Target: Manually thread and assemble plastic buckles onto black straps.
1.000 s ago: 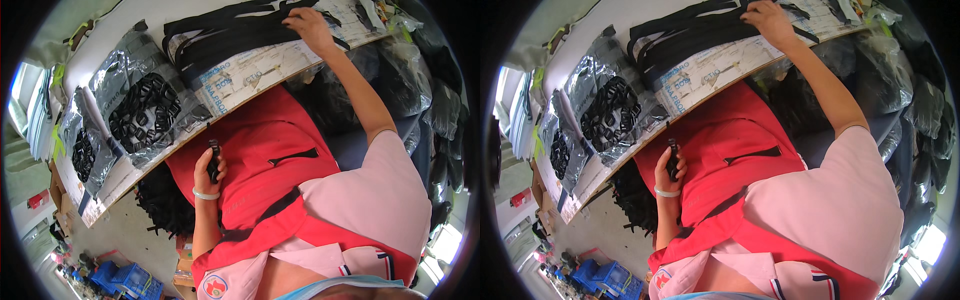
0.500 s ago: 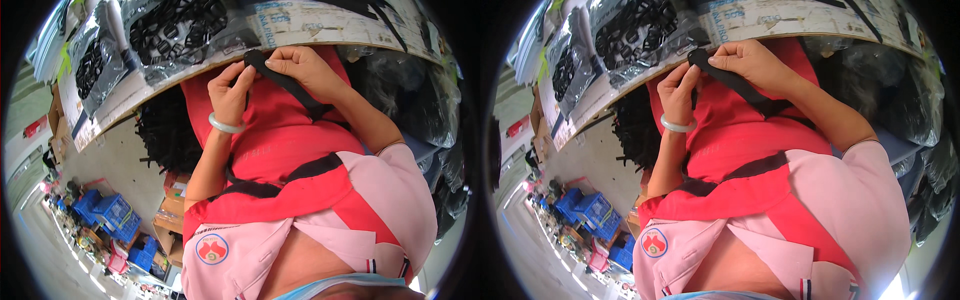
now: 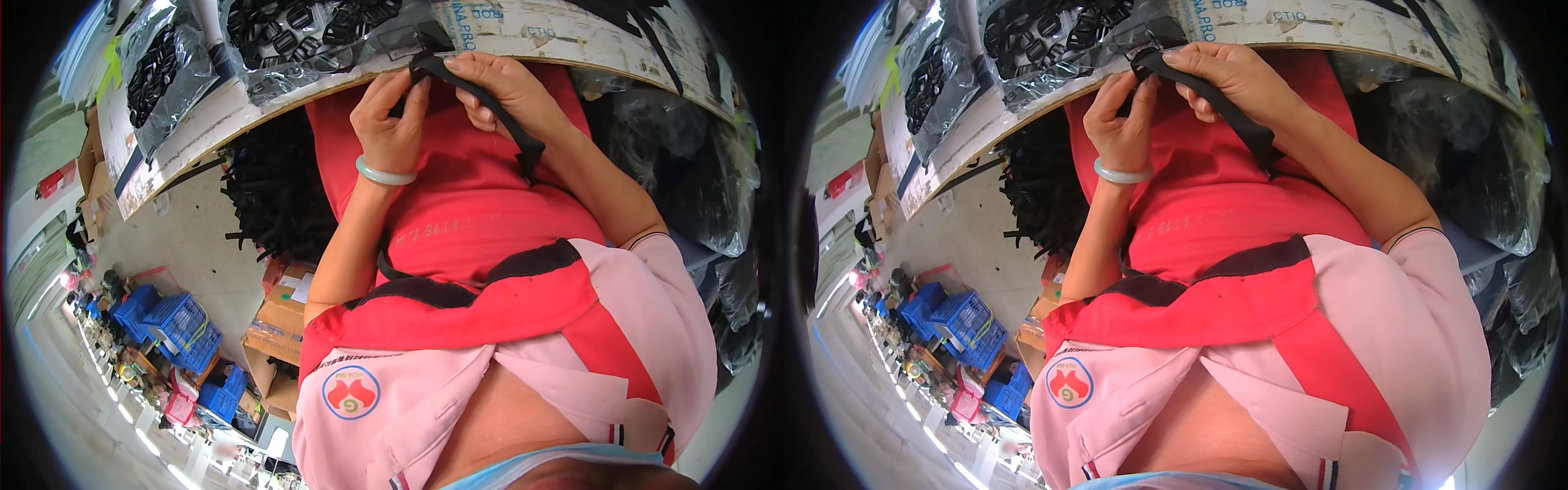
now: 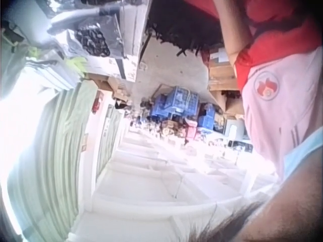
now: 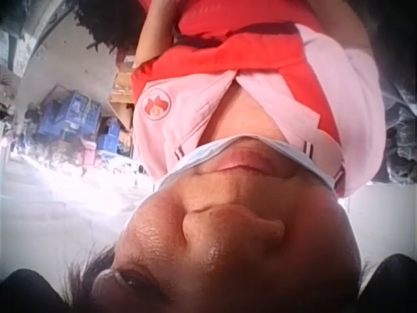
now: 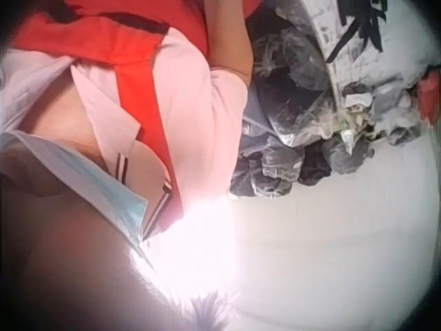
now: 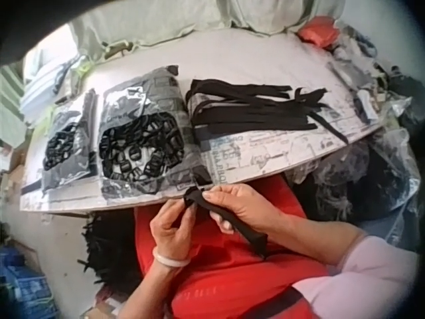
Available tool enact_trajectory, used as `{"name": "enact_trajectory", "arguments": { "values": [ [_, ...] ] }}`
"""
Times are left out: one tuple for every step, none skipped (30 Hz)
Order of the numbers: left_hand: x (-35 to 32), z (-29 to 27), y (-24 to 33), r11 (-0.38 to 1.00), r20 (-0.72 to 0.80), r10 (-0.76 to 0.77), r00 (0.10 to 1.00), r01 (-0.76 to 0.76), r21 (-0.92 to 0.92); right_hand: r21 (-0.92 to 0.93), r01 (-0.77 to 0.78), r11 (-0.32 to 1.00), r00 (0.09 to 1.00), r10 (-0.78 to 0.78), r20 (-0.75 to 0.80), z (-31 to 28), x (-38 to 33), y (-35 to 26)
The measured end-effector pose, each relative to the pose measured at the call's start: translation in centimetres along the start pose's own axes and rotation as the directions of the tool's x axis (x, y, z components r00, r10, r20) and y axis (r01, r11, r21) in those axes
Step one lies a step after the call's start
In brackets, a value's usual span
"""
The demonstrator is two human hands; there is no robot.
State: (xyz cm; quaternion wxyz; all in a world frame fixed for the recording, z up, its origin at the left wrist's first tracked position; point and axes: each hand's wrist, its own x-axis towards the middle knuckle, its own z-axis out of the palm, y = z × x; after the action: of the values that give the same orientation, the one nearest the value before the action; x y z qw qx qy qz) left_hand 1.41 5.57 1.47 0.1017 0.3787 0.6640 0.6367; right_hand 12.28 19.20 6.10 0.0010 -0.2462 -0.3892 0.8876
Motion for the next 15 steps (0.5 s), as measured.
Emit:
{"name": "enact_trajectory", "arguments": {
  "values": [
    [0.0, -0.1, 0.1, 1.000, 0.004, -0.011, 1.000, 0.011, 0.018, 0.001, -0.001, 1.000, 1.000, 0.001, 0.002, 0.1, 0.1, 0.1],
    [-0.1, -0.1, 0.1, 1.000, 0.003, -0.012, 1.000, 0.012, 0.020, -0.030, 0.008, 1.000, 1.000, -0.009, -0.023, 0.1, 0.2, 0.4],
    [-0.2, -0.1, 0.2, 0.998, -0.008, 0.026, 1.000, -0.025, 0.056, -0.061, 0.017, 0.998, 0.999, -0.020, -0.049, 0.2, 0.3, 0.6],
    [-0.2, 0.0, 0.2, 0.994, -0.017, 0.064, 0.998, -0.062, 0.090, -0.060, 0.017, 0.998, 0.999, -0.020, -0.050, 0.1, 0.4, 0.7],
    [-0.3, 0.0, 0.0, 0.994, -0.016, 0.063, 0.998, -0.061, 0.089, -0.069, 0.019, 0.997, 0.999, -0.022, -0.047, 0.1, 0.5, 0.7],
    [-0.4, -0.1, -0.3, 0.989, -0.016, 0.087, 0.996, -0.084, 0.118, -0.079, 0.021, 0.997, 0.999, -0.025, -0.044, 0.0, 0.5, 0.8],
    [-0.4, -0.2, -0.5, 0.983, -0.016, 0.111, 0.994, -0.107, 0.149, -0.078, 0.020, 0.997, 0.999, -0.024, -0.044, -0.1, 0.6, 0.6],
    [-0.4, -0.2, -0.6, 0.983, -0.016, 0.110, 0.994, -0.106, 0.149, -0.066, 0.023, 0.998, 0.999, -0.025, -0.031, -0.1, 0.6, 0.2],
    [-0.5, -0.3, -0.6, 0.982, -0.017, 0.119, 0.993, -0.116, 0.146, -0.053, 0.024, 0.998, 1.000, -0.025, -0.018, -0.1, 0.6, 0.0],
    [-0.4, -0.2, -0.6, 0.982, -0.015, 0.130, 0.991, -0.126, 0.141, -0.052, 0.026, 0.998, 0.999, -0.027, -0.020, -0.2, 0.7, 0.1],
    [-0.4, -0.2, -0.5, 0.982, -0.012, 0.129, 0.992, -0.127, 0.140, -0.128, 0.037, 0.991, 0.998, -0.043, -0.044, -0.2, 0.7, 0.1],
    [-0.4, -0.3, -0.3, 0.985, -0.012, 0.113, 0.993, -0.111, 0.132, -0.203, 0.046, 0.978, 0.996, -0.060, -0.066, -0.3, 0.8, 0.1],
    [-0.4, -0.3, -0.1, 0.988, -0.012, 0.099, 0.995, -0.096, 0.124, -0.203, 0.047, 0.978, 0.996, -0.062, -0.068, -0.5, 1.0, 0.3],
    [-0.4, -0.2, -0.1, 0.988, -0.011, 0.100, 0.995, -0.098, 0.123, -0.187, 0.051, 0.981, 0.997, -0.061, -0.048, -0.9, 1.3, 0.8],
    [-0.4, -0.2, -0.2, 0.989, 0.006, 0.098, 0.995, -0.098, 0.115, -0.171, 0.054, 0.984, 0.998, -0.060, -0.028, -1.1, 1.5, 1.1]
  ]
}}
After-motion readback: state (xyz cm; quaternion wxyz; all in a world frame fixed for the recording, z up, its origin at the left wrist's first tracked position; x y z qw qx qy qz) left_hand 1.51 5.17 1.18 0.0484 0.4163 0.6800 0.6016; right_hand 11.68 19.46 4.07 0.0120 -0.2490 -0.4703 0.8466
